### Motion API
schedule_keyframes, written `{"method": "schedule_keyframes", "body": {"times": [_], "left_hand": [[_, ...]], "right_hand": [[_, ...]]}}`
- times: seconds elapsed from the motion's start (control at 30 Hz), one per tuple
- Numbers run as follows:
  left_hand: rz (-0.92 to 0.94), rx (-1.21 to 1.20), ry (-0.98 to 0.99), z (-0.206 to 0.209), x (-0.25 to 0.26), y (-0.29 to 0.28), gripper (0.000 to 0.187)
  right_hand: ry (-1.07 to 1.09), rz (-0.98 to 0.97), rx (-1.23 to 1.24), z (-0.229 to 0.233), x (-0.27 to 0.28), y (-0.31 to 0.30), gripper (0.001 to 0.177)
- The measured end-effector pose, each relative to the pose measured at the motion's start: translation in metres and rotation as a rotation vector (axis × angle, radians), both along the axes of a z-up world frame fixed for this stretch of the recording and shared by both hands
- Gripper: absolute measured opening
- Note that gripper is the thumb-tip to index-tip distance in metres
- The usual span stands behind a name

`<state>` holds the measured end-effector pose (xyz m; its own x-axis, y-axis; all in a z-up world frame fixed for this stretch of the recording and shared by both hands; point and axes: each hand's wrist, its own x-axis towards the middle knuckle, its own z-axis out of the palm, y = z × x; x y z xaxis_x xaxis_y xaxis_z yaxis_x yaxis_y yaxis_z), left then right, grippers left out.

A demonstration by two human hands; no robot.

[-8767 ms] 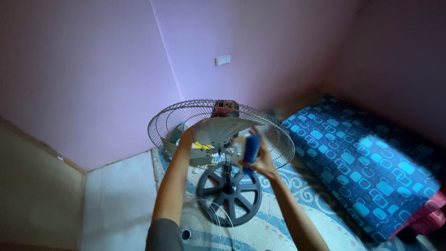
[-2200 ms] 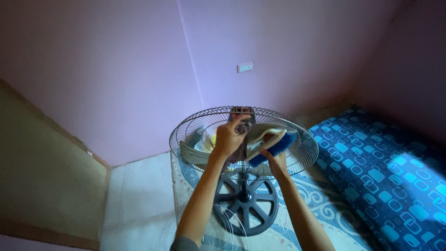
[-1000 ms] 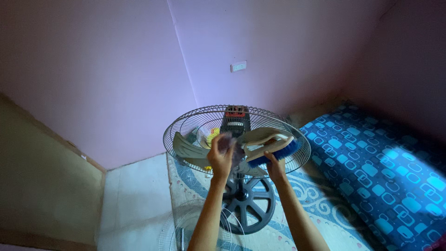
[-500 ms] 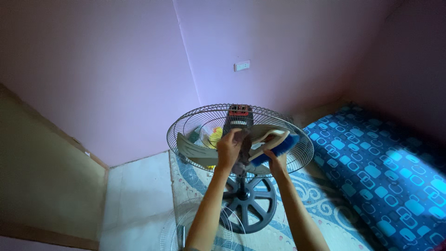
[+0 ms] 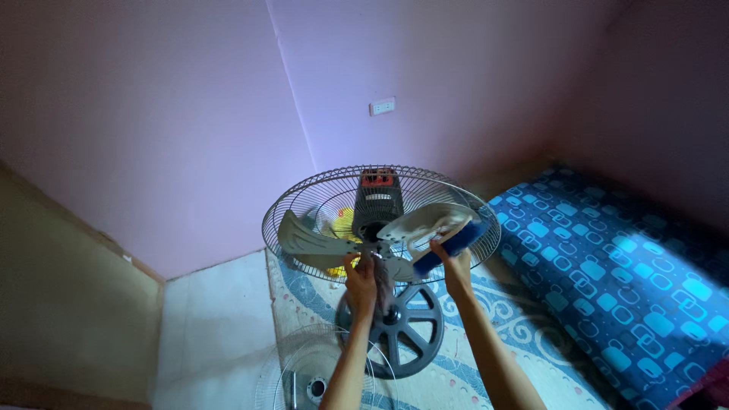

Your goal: The person cleans the blades and cage of an electric fan using a brush and a cloth. They wipe each blade and the metal cage thoroughly.

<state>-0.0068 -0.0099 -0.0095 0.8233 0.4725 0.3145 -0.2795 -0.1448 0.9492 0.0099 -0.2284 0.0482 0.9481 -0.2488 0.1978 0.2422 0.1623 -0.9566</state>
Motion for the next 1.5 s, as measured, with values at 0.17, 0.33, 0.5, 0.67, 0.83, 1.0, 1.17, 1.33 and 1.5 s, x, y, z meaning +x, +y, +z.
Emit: {"method": "schedule_keyframes", "body": {"times": [0.17,0.33,0.5,0.67,0.83,1.0,1.17,1.33,1.5], "left_hand": [[-0.076,0.189,0.013,0.005,-0.014,-0.018,0.036],[-0.438,-0.015,0.012,0.015,-0.025,-0.012,0.038],[-0.712,-0.178,0.064,0.0,-0.019,-0.009,0.037],[-0.335,-0.172,0.226,-0.03,-0.01,-0.008,0.031],[-0.313,0.057,-0.163,-0.035,-0.013,-0.008,0.031],[-0.451,0.034,-0.029,-0.007,-0.022,-0.009,0.032],[-0.483,0.073,0.281,0.026,-0.023,0.016,0.035],[-0.516,-0.124,0.166,0.064,-0.018,0.041,0.031],[-0.471,0.352,-0.157,0.121,0.006,0.021,0.042]], "right_hand": [[0.058,0.157,-0.032,-0.033,-0.02,0.005,0.049],[0.094,0.381,-0.319,-0.054,-0.029,0.001,0.067],[0.32,0.47,-0.431,-0.047,-0.028,0.017,0.098],[0.33,0.703,-0.062,-0.018,-0.045,0.022,0.114],[0.271,0.769,-0.154,-0.007,-0.056,0.018,0.098],[0.413,0.819,-0.26,-0.047,-0.071,0.024,0.055],[0.36,0.478,0.17,-0.089,-0.057,-0.006,0.05],[0.16,0.216,0.343,-0.091,-0.037,-0.073,0.047],[-0.04,-0.099,0.368,-0.037,-0.028,-0.073,0.051]]}}
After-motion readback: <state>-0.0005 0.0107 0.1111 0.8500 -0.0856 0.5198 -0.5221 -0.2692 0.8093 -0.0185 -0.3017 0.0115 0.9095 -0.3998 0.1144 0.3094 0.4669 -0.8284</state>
